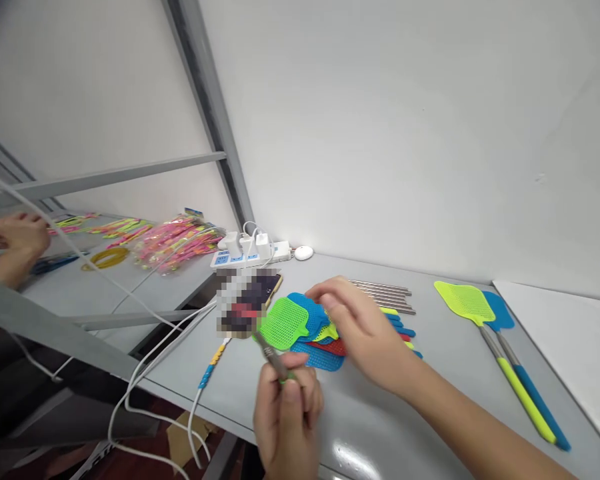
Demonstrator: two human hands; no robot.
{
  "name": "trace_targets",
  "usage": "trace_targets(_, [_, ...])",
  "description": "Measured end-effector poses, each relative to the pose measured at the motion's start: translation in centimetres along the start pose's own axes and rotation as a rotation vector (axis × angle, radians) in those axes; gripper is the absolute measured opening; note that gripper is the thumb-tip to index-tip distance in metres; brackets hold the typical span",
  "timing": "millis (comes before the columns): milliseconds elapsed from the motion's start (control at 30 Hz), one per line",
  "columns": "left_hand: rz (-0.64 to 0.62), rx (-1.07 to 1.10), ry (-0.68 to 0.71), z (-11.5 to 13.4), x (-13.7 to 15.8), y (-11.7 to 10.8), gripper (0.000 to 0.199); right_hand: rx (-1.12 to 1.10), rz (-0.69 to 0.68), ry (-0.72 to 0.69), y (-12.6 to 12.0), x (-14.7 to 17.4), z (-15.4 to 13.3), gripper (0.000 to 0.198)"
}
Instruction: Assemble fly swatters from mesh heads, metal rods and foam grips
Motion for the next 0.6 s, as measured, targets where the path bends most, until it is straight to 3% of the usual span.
trace_targets(67, [0.098, 0.122, 0.076, 1.5, -0.9, -2.0, 0.024, 0.299, -0.123, -0.107, 4.4, -1.3, 0.1, 0.035])
trace_targets(133, [0.14, 0.172, 0.088, 2.5, -2.1, -3.5, 0.022, 0.576, -0.242, -0.251, 9.1, -1.8, 0.2, 0.049])
trace_targets(233, [0.192, 0.211, 0.047, 3.0, -3.5, -5.1, 0.024, 0.795, -0.301, -0.39, 13.5, -1.7, 0.7, 0.057])
trace_targets(367, [0.21, 0.239, -0.027, 2.5, -3.6, -4.9, 0.027, 0.91, -0.318, -0.489, 15.5, -1.3, 1.3, 0.047])
trace_targets(600, [0.134, 0.244, -0.143, 1.9, -2.8, -3.0, 0.031, 0.966, -0.198, -0.626, 15.2, 0.4, 0.0, 0.033])
Point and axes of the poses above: each hand's wrist, its own x-axis away from the middle knuckle, its own y-axis out of the palm, z = x × y, the point moved 9 cm from there along -x, towards the middle knuckle, and after that the axes turned 13 degrees about x, right-handed, at the moved point
